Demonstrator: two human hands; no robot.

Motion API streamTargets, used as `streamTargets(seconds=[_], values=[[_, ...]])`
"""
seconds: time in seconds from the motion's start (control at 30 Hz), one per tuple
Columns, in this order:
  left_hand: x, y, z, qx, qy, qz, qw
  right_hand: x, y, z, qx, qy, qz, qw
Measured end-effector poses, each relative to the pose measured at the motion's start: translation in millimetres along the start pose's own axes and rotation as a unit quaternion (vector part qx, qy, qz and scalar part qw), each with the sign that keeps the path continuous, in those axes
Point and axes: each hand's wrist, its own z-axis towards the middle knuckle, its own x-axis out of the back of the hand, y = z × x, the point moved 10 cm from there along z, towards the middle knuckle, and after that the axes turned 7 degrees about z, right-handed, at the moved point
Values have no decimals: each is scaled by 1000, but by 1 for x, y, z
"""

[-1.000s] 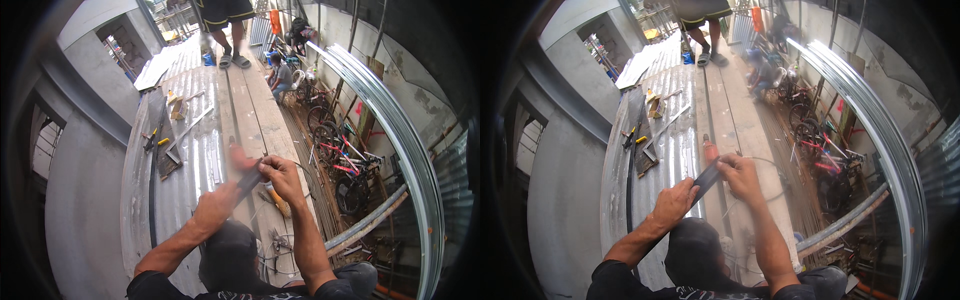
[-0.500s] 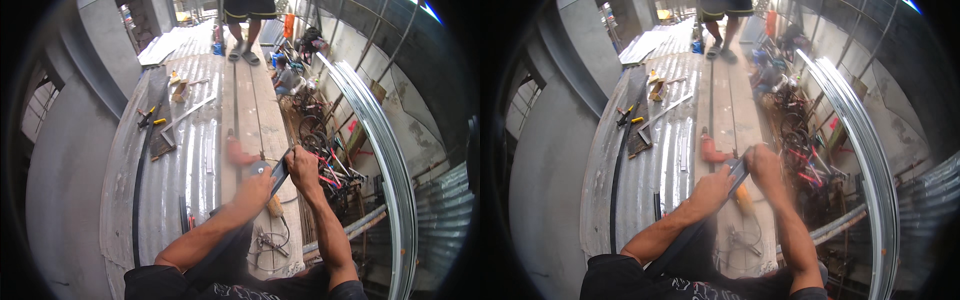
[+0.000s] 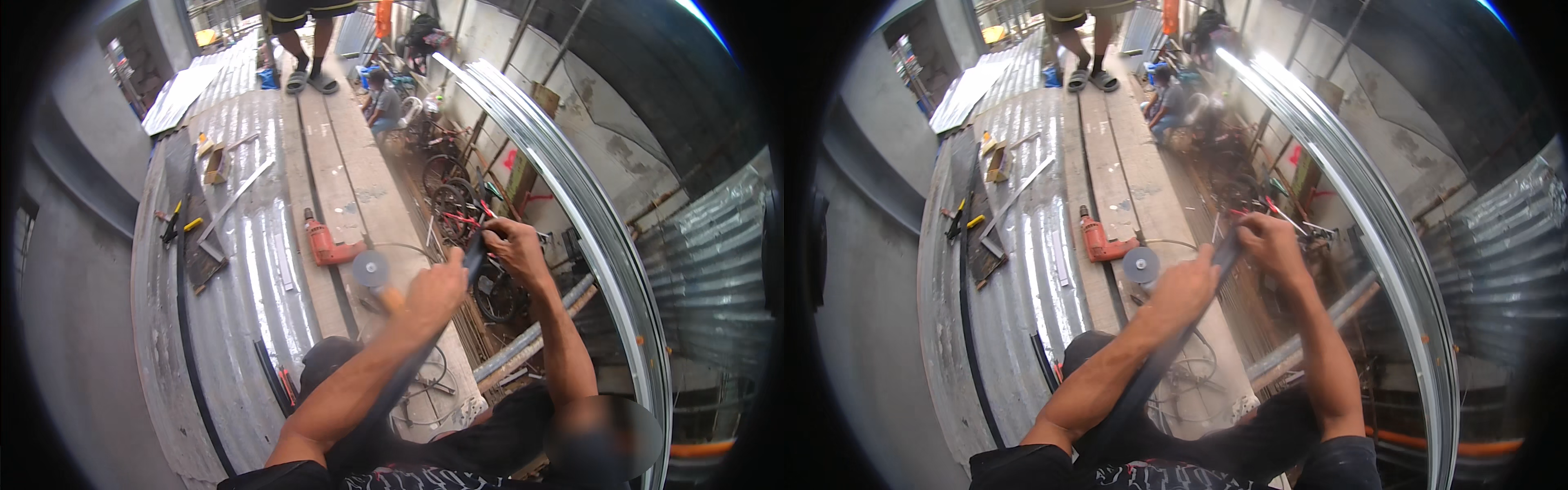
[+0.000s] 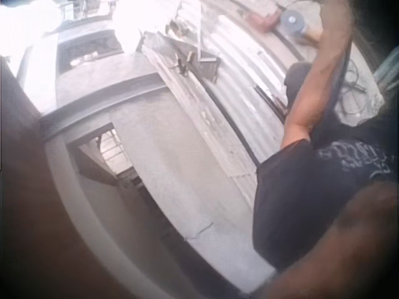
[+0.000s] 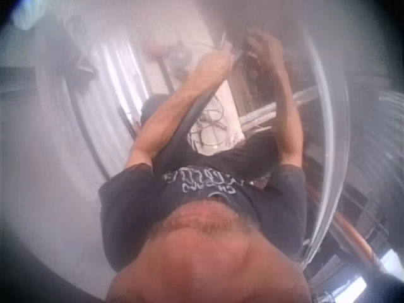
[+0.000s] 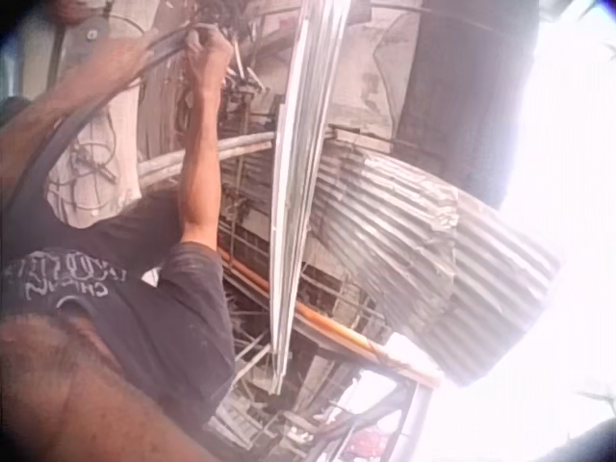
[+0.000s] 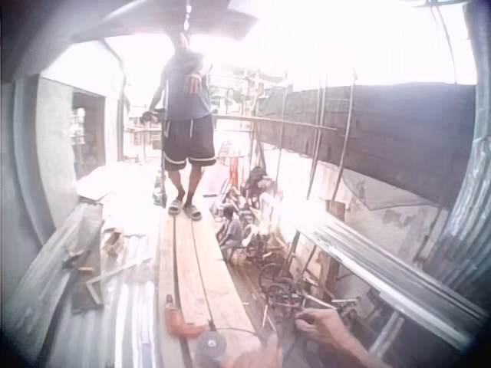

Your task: The person uses an angle grinder to cut a metal bar, then uses pliers to remove a small piece. They continue grinding the metal bar and fit it into a metal frame structure.

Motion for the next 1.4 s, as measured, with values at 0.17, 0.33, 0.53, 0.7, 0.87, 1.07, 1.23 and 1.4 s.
streamTargets(seconds=[0.17, 0.33, 0.53, 0.7, 0.87, 1.07, 1.23, 1.4], values=[[-38, 20, 24, -12, 47, -10, 999, 29, 28, -8, 6, 45, -81, 996], [-41, 24, 4, -47, 39, -50, 997, 29, 55, -16, -127, -28, 114, 985], [-56, 50, 14, -90, -9, -163, 982, 56, 87, -23, -223, -119, 233, 939], [-65, 38, 20, -88, -6, -184, 979, 45, 90, -29, -264, -84, 281, 919], [-60, 40, 16, -65, 16, -107, 992, 50, 36, -21, -169, -107, -118, 973], [-54, 34, 14, -31, 70, -68, 995, 20, -13, -28, 64, -24, -305, 950], [-49, 33, 14, -75, 54, -86, 992, 28, -7, -25, 46, 6, -216, 975], [-60, 35, 15, -96, -27, -184, 978, 52, 57, -22, -232, -55, 30, 971]])
